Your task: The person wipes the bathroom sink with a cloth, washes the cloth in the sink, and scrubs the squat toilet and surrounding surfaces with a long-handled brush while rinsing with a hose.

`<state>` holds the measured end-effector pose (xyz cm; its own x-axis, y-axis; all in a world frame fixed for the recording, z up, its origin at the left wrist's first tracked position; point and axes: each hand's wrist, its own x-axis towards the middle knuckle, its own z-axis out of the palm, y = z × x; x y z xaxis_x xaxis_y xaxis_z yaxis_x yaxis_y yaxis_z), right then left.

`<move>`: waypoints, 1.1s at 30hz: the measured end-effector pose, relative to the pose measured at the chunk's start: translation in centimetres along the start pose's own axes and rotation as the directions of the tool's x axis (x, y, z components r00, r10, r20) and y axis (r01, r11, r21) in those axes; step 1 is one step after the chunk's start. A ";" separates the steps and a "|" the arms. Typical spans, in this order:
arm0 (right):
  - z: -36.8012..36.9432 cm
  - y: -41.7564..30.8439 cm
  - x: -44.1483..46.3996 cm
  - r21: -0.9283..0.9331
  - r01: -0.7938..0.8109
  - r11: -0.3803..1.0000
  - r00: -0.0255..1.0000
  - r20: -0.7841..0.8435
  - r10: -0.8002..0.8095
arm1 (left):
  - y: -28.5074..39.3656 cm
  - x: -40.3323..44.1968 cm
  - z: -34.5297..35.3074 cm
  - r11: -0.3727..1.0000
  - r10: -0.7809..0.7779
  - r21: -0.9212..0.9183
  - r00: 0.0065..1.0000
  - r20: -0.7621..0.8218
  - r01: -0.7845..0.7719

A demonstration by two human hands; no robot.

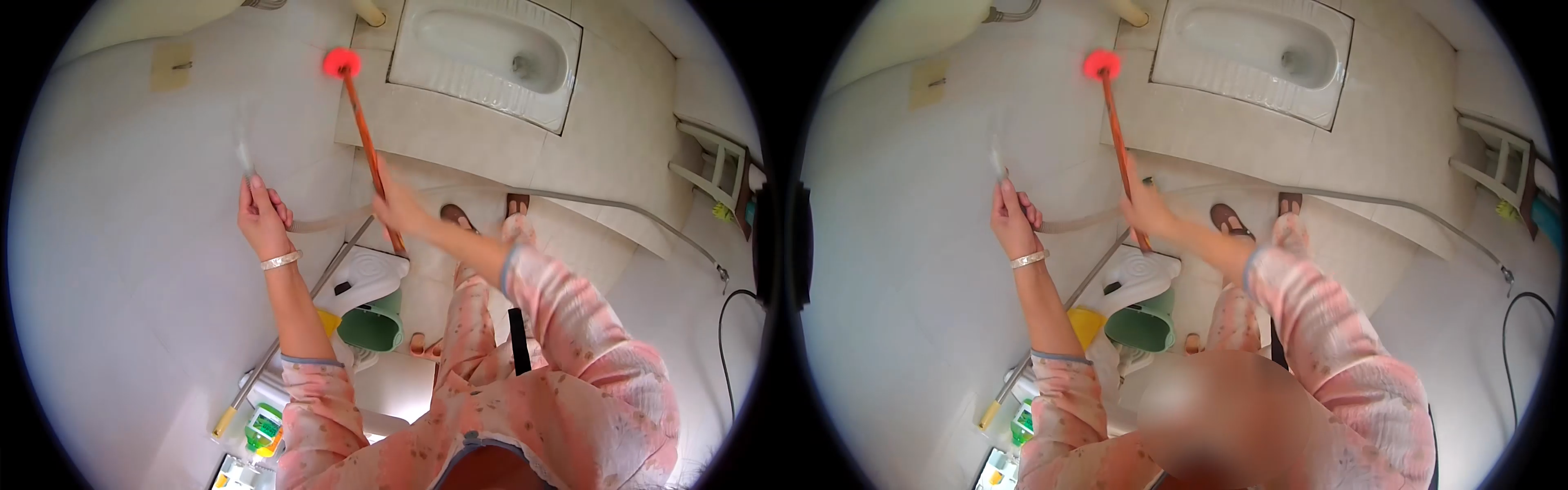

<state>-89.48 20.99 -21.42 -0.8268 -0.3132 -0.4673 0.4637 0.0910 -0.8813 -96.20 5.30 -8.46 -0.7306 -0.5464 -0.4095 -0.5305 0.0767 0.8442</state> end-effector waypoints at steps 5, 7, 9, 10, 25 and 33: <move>1.1 3.4 -5.3 -0.040 -0.211 0.977 0.971 0.106 0.214 | -3.1 1.6 0.6 0.999 -0.032 0.008 0.995 0.091 0.031; 1.1 5.5 -1.3 -0.206 -0.149 0.967 0.989 -0.049 0.142 | -3.5 2.0 1.8 0.998 -0.045 0.043 0.991 0.129 0.039; -2.8 3.3 1.3 -0.083 -0.332 0.940 0.943 -0.001 0.333 | -4.0 2.1 3.3 0.993 -0.029 0.120 0.989 0.144 0.012; -4.7 4.1 2.7 -0.223 -0.293 0.930 0.956 -0.097 0.278 | -4.3 1.9 4.0 0.993 -0.036 0.115 0.987 0.156 0.018; -22.1 7.0 -2.1 -0.531 -0.287 0.797 0.958 -0.161 0.237 | -3.2 -0.3 14.9 0.932 0.025 0.316 0.901 0.434 -0.178; -34.2 10.0 -14.1 -0.461 -0.289 0.839 0.937 -0.317 0.149 | -2.4 0.9 17.8 0.807 0.182 0.429 0.861 0.475 -0.407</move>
<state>-84.05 58.61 -26.08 -0.8065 0.0196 -0.5909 0.4810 0.6030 -0.6364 -103.19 19.52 -17.03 -0.9297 -0.0608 -0.3632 -0.3152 0.6415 0.6994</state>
